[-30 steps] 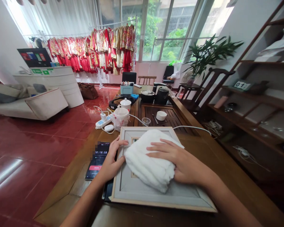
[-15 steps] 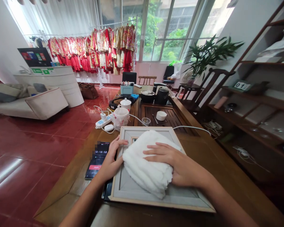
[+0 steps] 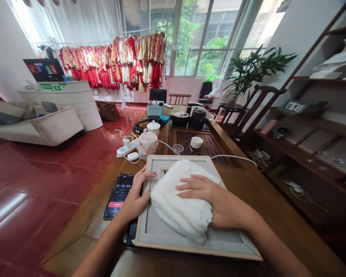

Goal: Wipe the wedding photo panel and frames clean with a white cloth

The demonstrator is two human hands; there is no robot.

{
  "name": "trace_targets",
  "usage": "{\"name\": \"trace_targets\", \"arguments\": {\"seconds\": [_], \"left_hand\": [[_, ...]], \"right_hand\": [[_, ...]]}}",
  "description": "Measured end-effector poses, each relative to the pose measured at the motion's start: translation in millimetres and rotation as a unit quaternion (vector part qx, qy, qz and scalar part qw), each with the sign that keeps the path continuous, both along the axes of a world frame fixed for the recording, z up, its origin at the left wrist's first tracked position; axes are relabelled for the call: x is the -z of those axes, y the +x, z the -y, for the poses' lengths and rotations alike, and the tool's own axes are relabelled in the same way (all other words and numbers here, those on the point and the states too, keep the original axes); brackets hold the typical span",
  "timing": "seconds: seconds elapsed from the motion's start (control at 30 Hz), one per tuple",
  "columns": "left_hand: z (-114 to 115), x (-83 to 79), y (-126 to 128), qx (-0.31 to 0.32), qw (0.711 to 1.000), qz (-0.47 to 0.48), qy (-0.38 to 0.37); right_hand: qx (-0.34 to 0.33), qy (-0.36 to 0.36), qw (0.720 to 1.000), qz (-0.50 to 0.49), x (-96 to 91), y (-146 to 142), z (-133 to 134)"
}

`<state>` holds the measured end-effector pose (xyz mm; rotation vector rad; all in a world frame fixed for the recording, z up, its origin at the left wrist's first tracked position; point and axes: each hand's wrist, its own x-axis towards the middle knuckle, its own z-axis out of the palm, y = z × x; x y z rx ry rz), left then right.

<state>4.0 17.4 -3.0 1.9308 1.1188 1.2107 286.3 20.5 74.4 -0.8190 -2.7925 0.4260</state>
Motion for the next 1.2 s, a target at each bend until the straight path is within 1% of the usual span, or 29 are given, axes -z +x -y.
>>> {"name": "trace_targets", "arguments": {"seconds": [0.1, 0.27, 0.37, 0.47, 0.6, 0.7, 0.8, 0.97, 1.07, 1.13, 1.2], "left_hand": [[-1, 1.3, 1, 0.0, 1.0, 0.0, 0.001], [0, 0.2, -1, 0.008, 1.0, 0.001, 0.004], [1, -2.2, -3, 0.01, 1.0, 0.003, 0.0], [3, -4.1, -3, 0.011, 1.0, 0.003, -0.004], [3, -3.7, -4, 0.009, 1.0, 0.006, 0.003], [2, -2.1, -3, 0.014, 1.0, 0.009, 0.005], [2, -1.7, -2, 0.013, 1.0, 0.007, 0.004], [3, -3.7, -3, 0.016, 1.0, 0.005, 0.002], [3, -5.3, -4, 0.014, 1.0, 0.006, -0.001], [3, -5.8, -4, 0.013, 1.0, 0.005, 0.0], [3, -5.3, -4, 0.011, 1.0, 0.005, 0.004]], "right_hand": [[-0.002, -0.008, 1.0, -0.01, 1.1, 2, -3], [0.058, 0.05, 0.997, -0.007, 4.6, 18, -18], [0.072, 0.063, 0.995, -0.014, 3.7, 20, -20], [0.06, 0.052, 0.997, -0.009, 0.6, 12, -13], [0.011, 0.007, 1.0, -0.005, -3.9, -2, 0], [-0.002, -0.024, 1.0, -0.007, -5.6, -5, 3], [0.017, -0.021, 1.0, 0.0, -4.5, 1, -3], [0.086, 0.029, 0.996, -0.005, 1.2, 18, -20], [0.108, 0.038, 0.993, -0.011, 1.9, 20, -22], [0.091, 0.024, 0.996, -0.008, 1.0, 15, -18], [0.051, -0.01, 0.999, -0.006, -0.3, 7, -12]]}}
